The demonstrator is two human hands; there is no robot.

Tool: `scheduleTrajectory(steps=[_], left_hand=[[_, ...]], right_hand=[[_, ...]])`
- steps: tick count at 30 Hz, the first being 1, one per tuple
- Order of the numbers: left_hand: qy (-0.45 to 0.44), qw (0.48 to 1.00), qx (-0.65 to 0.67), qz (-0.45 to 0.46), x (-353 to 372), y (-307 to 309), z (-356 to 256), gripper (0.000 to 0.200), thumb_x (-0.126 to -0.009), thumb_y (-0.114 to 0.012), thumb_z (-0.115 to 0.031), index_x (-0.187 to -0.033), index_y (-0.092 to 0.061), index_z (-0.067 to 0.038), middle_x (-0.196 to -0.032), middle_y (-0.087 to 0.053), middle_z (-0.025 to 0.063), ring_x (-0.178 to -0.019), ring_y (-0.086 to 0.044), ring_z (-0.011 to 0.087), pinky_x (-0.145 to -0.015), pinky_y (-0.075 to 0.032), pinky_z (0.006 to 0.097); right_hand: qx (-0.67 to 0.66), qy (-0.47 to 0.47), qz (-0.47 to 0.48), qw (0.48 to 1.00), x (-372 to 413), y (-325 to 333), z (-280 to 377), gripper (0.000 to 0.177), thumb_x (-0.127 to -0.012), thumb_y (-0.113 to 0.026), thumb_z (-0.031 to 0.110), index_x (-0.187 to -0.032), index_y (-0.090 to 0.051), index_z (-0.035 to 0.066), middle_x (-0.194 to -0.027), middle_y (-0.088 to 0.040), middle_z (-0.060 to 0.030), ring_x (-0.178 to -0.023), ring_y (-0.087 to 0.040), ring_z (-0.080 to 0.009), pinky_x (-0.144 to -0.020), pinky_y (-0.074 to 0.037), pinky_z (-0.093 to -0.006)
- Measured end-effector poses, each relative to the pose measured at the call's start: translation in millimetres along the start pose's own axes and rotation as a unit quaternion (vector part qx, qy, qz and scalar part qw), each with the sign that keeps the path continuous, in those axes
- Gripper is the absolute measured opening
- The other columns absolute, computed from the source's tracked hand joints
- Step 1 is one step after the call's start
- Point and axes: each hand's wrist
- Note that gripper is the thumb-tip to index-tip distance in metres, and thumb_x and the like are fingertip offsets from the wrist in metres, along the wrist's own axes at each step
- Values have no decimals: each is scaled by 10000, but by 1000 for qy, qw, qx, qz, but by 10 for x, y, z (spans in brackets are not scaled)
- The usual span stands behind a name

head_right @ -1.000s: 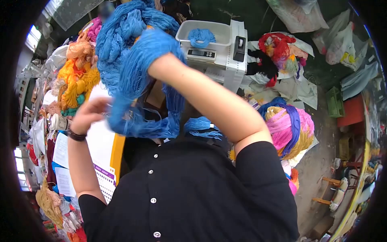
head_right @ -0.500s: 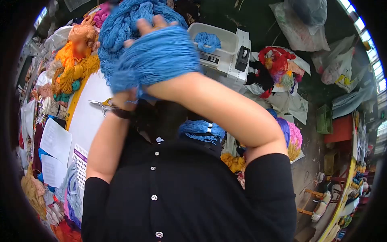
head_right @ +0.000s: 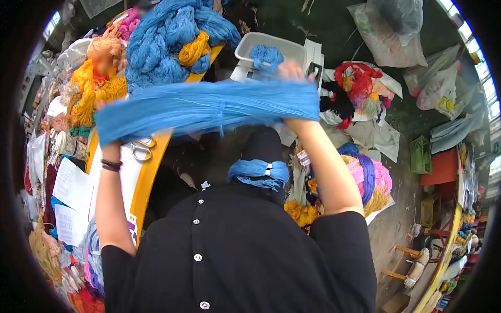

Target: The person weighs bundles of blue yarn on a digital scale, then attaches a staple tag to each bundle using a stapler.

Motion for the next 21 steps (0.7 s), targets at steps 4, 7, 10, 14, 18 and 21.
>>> scheduleTrajectory(steps=[4,7,10,14,18,21], left_hand=[[21,963,-90,-252,186,-777,-93,617,-985,-449,-149,-1488,-109,-37,-1105,-516,25,-986,-497,105,-978,-370,252],[42,952,-250,-169,262,-890,-205,672,-973,-473,-109,-1492,-49,-52,-1027,-542,5,-919,-514,87,-966,-384,246],[53,965,-171,-192,222,-953,-246,668,-971,-476,-103,-1488,-57,-44,-1002,-557,9,-890,-523,83,-932,-416,246],[63,979,-101,-164,262,-790,-134,668,-958,-504,-113,-1472,-91,1,-990,-578,33,-897,-541,106,-952,-412,263],[-25,877,-469,-99,322,-960,-304,722,-915,-544,-87,-1471,-93,7,-1080,-557,74,-992,-530,162,-973,-382,288],[-16,892,-439,-109,330,-1188,-438,734,-903,-555,-57,-1472,-94,2,-1108,-550,75,-1005,-526,161,-970,-387,282]], right_hand=[[61,18,15,998,231,-170,-28,622,-904,-445,340,-1428,-290,44,-1438,-349,-205,-1348,-326,-307,-1107,-207,-445],[41,20,11,999,229,-103,-58,611,-913,-436,341,-1430,-289,51,-1454,-318,-201,-1346,-320,-325,-1112,-185,-444],[34,23,27,999,222,-48,-84,670,-883,-466,359,-1438,-260,45,-1448,-323,-206,-1338,-326,-332,-1121,-168,-448],[-23,32,151,988,202,39,-125,745,-823,-539,352,-1429,-254,26,-1391,-396,-233,-1308,-374,-345,-1098,-227,-494],[-131,-33,284,949,151,105,-132,797,-803,-602,339,-1429,-247,-4,-1371,-446,-198,-1269,-432,-325,-1057,-317,-447],[-227,-72,301,923,205,53,-137,752,-832,-619,269,-1438,-256,9,-1277,-552,-175,-1185,-516,-328,-996,-391,-347]])
Point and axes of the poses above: each hand's wrist, its own x-axis away from the middle knuckle, its own y-axis out of the back of the hand, z = x × y
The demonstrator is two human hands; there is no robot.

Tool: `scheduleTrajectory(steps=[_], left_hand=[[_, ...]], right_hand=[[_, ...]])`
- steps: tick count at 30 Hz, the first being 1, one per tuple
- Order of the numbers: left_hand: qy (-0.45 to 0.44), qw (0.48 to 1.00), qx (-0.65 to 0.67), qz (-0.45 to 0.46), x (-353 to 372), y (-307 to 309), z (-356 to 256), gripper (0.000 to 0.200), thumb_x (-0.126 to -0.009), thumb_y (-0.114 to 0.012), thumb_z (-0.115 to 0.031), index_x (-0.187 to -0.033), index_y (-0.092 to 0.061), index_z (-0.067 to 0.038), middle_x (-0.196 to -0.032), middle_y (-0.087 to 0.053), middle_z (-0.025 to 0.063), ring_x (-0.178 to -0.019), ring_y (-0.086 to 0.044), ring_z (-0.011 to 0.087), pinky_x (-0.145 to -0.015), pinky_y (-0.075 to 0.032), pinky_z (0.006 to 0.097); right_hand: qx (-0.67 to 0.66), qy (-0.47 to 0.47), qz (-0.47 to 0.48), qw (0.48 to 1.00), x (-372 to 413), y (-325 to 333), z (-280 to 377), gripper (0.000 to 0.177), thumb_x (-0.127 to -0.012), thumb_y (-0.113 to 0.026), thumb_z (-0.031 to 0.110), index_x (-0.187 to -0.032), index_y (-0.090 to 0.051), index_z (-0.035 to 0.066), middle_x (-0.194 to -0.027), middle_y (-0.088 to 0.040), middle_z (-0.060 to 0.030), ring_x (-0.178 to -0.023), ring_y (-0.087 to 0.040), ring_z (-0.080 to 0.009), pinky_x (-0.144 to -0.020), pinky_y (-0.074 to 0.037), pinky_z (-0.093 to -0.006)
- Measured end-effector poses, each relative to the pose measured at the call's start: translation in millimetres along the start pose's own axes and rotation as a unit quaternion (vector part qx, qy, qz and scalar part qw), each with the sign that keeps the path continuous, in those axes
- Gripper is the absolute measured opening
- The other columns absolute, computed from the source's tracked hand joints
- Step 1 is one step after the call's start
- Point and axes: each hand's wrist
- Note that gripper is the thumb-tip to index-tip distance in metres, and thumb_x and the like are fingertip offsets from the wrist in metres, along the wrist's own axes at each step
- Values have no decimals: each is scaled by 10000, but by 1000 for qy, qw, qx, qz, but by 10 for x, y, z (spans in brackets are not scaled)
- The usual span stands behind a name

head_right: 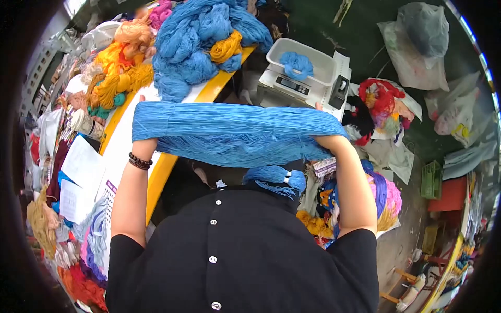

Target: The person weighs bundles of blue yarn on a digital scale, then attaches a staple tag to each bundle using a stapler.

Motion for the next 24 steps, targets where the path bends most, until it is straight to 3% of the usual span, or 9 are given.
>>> scheduleTrajectory(steps=[5,8,10,12,13,16,17,18,24], left_hand=[[24,999,39,1,-66,-46,-122,568,-960,-511,-163,-1438,-243,-12,-1190,-538,70,-1061,-523,133,-961,-404,282],[331,870,363,30,-117,73,-648,525,-976,-479,-188,-1454,-264,-165,-1331,-486,70,-1127,-518,141,-972,-426,342],[287,845,451,-9,-105,17,-704,517,-979,-472,-207,-1451,-263,-165,-1356,-464,84,-1137,-518,171,-979,-424,362],[161,793,588,-26,-160,-38,-703,511,-987,-445,-279,-1448,-250,-176,-1440,-367,124,-1201,-484,257,-1017,-395,426],[159,746,646,-14,-215,-33,-768,506,-990,-432,-293,-1450,-252,-184,-1454,-341,132,-1222,-463,279,-1032,-377,442],[171,605,775,63,-346,21,-1066,486,-982,-408,-327,-1412,-313,-122,-1445,-346,163,-1259,-424,317,-1041,-362,494],[169,539,817,111,-354,-1,-1055,487,-982,-390,-331,-1400,-334,-88,-1445,-348,168,-1271,-412,330,-1047,-351,506],[184,472,850,141,-352,-63,-1012,500,-984,-356,-324,-1396,-339,-42,-1441,-357,179,-1281,-402,348,-1057,-336,513],[257,396,823,316,-141,-391,-1219,566,-984,-311,-385,-1449,-256,-67,-1457,-325,209,-1187,-502,402,-1003,-377,548]], right_hand=[[-332,-106,10,937,30,-41,8,306,-895,-565,136,-1176,-595,17,-1086,-637,-80,-955,-565,-174,-853,-456,-316],[-352,-142,-11,925,30,-100,24,290,-903,-554,149,-1162,-610,31,-1089,-637,-77,-961,-566,-169,-837,-462,-320],[-482,-140,-97,859,-130,-369,-102,259,-904,-558,187,-1091,-636,26,-1036,-658,-101,-968,-587,-179,-836,-465,-329],[-207,159,-145,954,-478,-934,-663,244,-897,-550,217,-1034,-651,43,-981,-668,-135,-960,-608,-234,-851,-468,-352],[-395,79,-103,909,-146,-713,1,213,-873,-556,182,-1018,-652,58,-968,-664,-162,-961,-601,-292,-888,-458,-371],[-108,260,-98,955,352,-1016,673,269,-815,-660,217,-1026,-655,51,-988,-668,-138,-972,-609,-304,-865,-471,-389],[-291,150,184,927,511,-1239,575,350,-814,-665,325,-1043,-665,60,-1012,-670,-131,-953,-625,-303,-846,-479,-395],[-192,149,327,913,541,-953,813,379,-835,-634,358,-1065,-662,57,-1029,-664,-145,-927,-632,-304,-849,-479,-387],[-338,214,-39,916,272,-464,1380,242,-892,-568,166,-1080,-638,30,-1009,-656,-161,-929,-638,-281,-806,-495,-338]])
Point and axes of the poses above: each hand's wrist, its own x-axis away from the middle knuckle, its own y-axis out of the back of the hand, z = x × y
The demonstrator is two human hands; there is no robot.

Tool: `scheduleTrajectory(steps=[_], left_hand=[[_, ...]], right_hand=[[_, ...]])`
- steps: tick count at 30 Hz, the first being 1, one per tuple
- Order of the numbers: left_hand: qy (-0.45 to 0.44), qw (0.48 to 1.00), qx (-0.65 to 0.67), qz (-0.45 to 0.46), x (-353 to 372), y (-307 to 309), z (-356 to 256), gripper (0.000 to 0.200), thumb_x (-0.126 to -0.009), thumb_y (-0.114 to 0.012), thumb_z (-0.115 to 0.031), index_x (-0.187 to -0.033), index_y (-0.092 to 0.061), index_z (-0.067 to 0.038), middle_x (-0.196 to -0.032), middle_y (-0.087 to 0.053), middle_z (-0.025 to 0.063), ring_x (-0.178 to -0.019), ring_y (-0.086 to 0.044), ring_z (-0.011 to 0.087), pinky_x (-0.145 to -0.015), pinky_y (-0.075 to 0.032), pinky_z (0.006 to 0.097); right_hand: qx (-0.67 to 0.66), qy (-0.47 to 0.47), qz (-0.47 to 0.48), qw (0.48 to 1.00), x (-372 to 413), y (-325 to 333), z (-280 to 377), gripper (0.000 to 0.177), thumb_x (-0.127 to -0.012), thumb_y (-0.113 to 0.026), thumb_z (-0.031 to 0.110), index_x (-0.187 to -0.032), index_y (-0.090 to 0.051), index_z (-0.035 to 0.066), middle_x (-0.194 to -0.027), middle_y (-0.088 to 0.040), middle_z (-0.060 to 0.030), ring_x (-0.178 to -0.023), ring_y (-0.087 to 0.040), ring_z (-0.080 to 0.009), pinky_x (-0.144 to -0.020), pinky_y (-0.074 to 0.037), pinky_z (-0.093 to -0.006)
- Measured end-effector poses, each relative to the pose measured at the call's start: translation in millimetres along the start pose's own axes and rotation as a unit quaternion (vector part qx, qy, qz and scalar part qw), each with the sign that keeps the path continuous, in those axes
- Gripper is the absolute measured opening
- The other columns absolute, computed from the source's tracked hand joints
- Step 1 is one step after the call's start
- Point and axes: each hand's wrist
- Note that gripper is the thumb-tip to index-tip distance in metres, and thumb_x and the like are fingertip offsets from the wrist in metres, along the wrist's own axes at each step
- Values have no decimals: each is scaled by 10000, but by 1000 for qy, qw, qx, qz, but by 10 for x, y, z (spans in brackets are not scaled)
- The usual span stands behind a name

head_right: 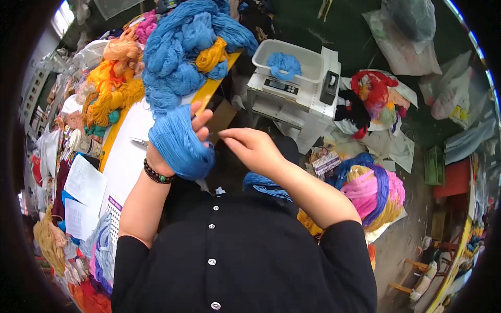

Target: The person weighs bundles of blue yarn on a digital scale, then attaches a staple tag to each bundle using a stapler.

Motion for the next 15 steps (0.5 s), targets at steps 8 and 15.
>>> scheduleTrajectory(steps=[8,15], left_hand=[[241,969,29,43,157,87,377,641,-991,-272,-430,-1468,-139,-24,-1450,-259,299,-1111,-542,466,-962,-436,524],[97,989,-94,-53,825,634,245,873,-882,-249,-705,-1304,-417,41,-957,-652,236,-800,-669,334,-947,-447,470]], right_hand=[[-4,113,209,971,-490,-774,-298,322,-872,-537,182,-1168,-569,59,-1164,-599,-119,-1054,-573,-281,-895,-456,-368],[199,84,304,928,-1072,-484,120,351,-791,-652,206,-1103,-633,47,-1128,-622,-138,-1001,-592,-272,-894,-467,-378]])
Point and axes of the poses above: each hand's wrist, its own x-axis away from the middle knuckle, its own y-axis out of the back of the hand, z = x × y
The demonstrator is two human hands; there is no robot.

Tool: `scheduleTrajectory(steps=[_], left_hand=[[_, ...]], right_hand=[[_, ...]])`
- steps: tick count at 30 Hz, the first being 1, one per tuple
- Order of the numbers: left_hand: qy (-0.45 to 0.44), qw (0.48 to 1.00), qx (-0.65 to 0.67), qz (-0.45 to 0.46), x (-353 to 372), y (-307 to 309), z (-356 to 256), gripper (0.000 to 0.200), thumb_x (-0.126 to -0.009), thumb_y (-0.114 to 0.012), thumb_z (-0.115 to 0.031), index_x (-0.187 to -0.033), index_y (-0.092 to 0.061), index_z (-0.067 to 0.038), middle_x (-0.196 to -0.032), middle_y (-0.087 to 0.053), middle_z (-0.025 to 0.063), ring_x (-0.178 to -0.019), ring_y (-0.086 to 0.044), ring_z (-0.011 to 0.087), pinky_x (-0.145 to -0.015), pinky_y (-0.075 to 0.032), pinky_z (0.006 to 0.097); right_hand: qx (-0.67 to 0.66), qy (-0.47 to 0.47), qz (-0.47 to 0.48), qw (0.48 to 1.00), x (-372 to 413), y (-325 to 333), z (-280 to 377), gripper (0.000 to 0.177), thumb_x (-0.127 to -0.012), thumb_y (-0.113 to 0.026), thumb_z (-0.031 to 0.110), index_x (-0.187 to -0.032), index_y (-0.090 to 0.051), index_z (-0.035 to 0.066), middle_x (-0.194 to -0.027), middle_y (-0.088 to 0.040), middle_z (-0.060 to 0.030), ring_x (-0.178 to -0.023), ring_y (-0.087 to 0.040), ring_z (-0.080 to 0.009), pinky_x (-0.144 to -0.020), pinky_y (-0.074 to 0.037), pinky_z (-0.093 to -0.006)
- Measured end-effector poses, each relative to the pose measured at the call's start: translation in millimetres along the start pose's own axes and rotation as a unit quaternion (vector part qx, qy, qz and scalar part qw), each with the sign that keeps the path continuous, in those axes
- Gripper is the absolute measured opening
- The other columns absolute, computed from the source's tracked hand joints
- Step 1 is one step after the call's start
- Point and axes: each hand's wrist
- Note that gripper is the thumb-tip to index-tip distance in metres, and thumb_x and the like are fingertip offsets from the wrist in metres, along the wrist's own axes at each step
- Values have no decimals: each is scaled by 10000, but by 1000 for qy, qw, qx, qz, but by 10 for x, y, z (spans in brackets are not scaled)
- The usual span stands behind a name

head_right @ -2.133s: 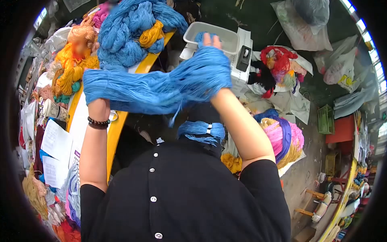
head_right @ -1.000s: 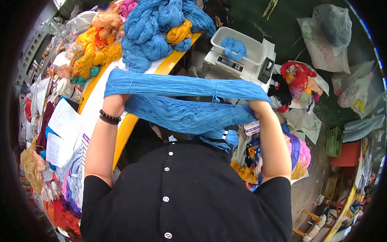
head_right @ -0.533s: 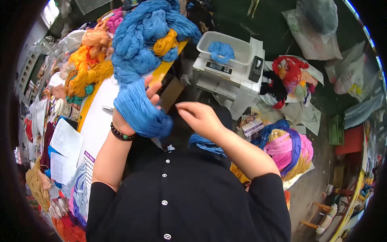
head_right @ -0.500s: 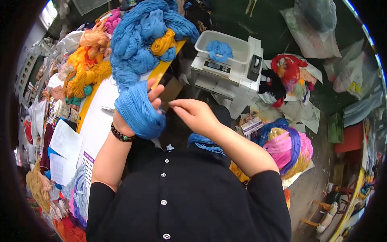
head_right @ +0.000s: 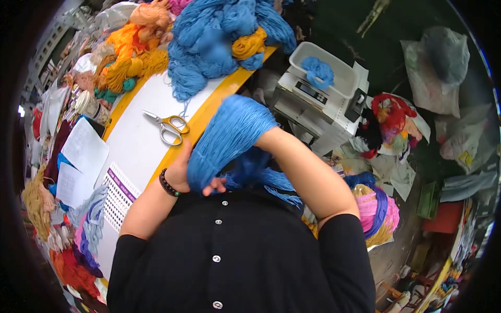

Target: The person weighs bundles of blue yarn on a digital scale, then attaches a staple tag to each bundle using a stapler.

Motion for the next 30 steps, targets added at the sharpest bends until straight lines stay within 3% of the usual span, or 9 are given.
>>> scheduleTrajectory(steps=[2,3,4,5,7,9,21,24,30], left_hand=[[-73,995,-70,8,236,-6,2,846,-863,-410,-674,-1247,-459,78,-854,-669,192,-775,-669,307,-966,-426,468],[-96,989,-114,10,346,70,28,670,-818,-629,-489,-1128,-546,99,-782,-671,157,-786,-669,291,-963,-434,438],[-101,987,-128,-6,408,58,19,564,-771,-670,-377,-1072,-579,91,-783,-671,153,-786,-669,287,-960,-438,424],[-104,984,-142,-21,455,37,7,465,-723,-710,-265,-1016,-613,83,-785,-672,149,-785,-669,283,-957,-442,409],[-101,986,-95,-93,460,-2,59,390,-716,-678,-187,-994,-625,81,-792,-675,152,-834,-661,268,-922,-462,381],[-106,987,-61,-107,405,13,81,370,-754,-651,-152,-1031,-605,90,-834,-678,166,-882,-648,253,-885,-471,364],[-71,982,-85,-154,648,118,48,465,-771,-650,-162,-1154,-532,75,-884,-661,152,-865,-639,242,-874,-470,354],[-96,974,-108,-176,628,126,46,476,-717,-675,-156,-1109,-555,86,-869,-660,152,-854,-639,249,-909,-463,364],[-150,975,-90,-138,564,112,-304,606,-720,-676,-217,-1196,-475,99,-862,-649,168,-824,-652,257,-977,-439,454]], right_hand=[[-39,142,-3,989,76,-48,11,328,-783,-685,206,-1054,-650,24,-925,-679,-117,-839,-639,-228,-778,-506,-349],[-174,-221,225,933,137,76,192,248,-836,-634,239,-946,-674,20,-783,-682,-71,-703,-643,-213,-692,-510,-361],[-54,-229,357,904,93,-116,-99,269,-877,-585,273,-817,-685,31,-700,-663,-57,-640,-632,-196,-649,-505,-367],[4,-142,322,936,-14,-154,-98,280,-865,-573,269,-762,-674,29,-688,-650,-115,-661,-639,-255,-654,-506,-374],[30,9,-12,999,-253,-412,-106,244,-822,-597,239,-747,-669,19,-723,-637,-168,-700,-629,-321,-663,-502,-400],[-45,-41,-124,990,-648,-618,174,168,-774,-610,166,-836,-670,21,-768,-635,-186,-759,-615,-362,-686,-494,-437],[39,-141,43,988,-1674,-1493,56,327,-698,-697,202,-944,-629,-3,-921,-637,-219,-868,-622,-365,-763,-498,-443],[-200,-240,187,931,-1440,-1045,91,355,-769,-665,277,-1021,-658,28,-906,-658,-107,-816,-640,-215,-703,-502,-339],[-568,-96,-15,818,501,-225,86,381,-804,-692,102,-1147,-544,25,-968,-641,-54,-896,-609,-120,-784,-486,-251]])
Point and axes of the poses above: each hand's wrist, its own x-axis away from the middle knuckle, its own y-axis out of the back of the hand, z = x × y
